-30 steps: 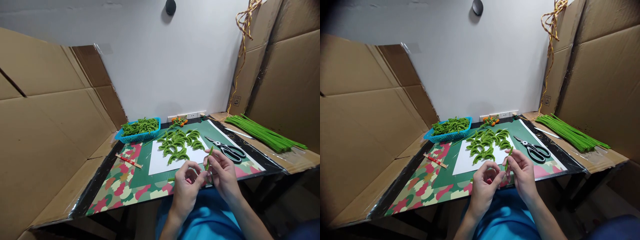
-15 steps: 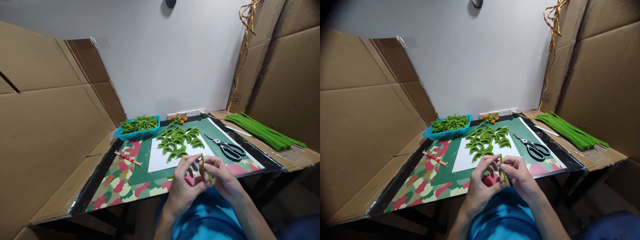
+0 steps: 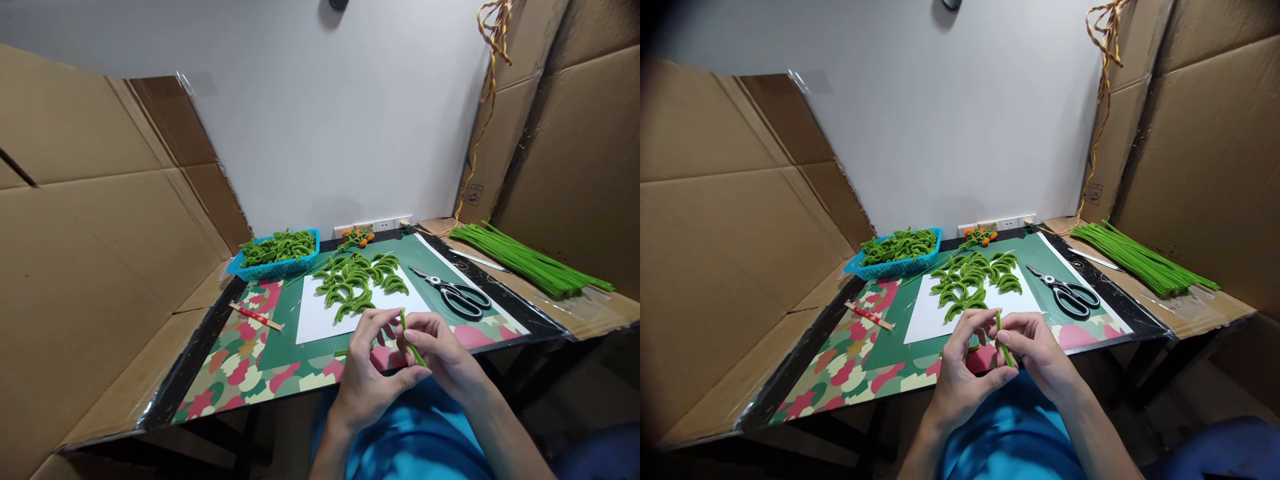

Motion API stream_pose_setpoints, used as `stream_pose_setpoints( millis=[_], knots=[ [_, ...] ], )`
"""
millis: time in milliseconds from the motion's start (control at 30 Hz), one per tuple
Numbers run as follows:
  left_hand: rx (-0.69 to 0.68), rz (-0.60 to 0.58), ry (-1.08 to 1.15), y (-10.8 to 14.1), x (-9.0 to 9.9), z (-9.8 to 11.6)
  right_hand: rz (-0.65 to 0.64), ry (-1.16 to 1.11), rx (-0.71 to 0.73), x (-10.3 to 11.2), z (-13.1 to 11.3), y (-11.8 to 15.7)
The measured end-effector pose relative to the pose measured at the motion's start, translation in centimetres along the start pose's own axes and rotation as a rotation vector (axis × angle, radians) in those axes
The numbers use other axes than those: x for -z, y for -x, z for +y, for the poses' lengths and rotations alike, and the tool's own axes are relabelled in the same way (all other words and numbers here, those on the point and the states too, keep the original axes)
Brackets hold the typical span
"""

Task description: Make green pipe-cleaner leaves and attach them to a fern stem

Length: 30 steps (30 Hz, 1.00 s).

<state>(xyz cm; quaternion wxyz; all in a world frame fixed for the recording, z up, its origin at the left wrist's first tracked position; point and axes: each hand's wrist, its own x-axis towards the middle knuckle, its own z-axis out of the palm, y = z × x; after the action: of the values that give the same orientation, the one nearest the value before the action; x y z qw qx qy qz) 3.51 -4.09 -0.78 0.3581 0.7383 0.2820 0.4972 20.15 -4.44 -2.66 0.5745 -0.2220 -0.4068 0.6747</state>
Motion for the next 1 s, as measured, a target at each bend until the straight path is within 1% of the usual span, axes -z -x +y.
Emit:
stream_pose_setpoints(
  millis=[233,467,567,667,733,900,1000],
  knots=[
    [-0.011,0.109,0.02,0.0,-0.2,-0.1,-0.003,0.071,0.03,-0.6,0.1,-0.1],
    [-0.016,0.138,0.134,-0.1,-0.1,-0.7,0.02,0.085,0.036,-0.6,0.3,-0.2],
    [-0.001,0.173,0.176,-0.1,0.0,-0.9,0.021,0.074,0.06,-0.6,0.2,-0.1],
    [0.062,0.22,0.236,-0.1,0.0,-1.1,0.011,0.099,0.13,-0.6,0.2,0.1],
    [0.097,0.237,0.278,0.0,0.1,-1.2,0.003,0.162,0.199,-0.6,0.3,0.2],
    [0.108,0.239,0.349,-0.2,0.3,-1.2,0.042,0.48,0.42,-0.7,0.5,0.5],
    [0.094,0.22,0.362,-0.3,0.3,-1.2,0.06,0.579,0.52,-0.7,0.7,0.7]
  ],
)
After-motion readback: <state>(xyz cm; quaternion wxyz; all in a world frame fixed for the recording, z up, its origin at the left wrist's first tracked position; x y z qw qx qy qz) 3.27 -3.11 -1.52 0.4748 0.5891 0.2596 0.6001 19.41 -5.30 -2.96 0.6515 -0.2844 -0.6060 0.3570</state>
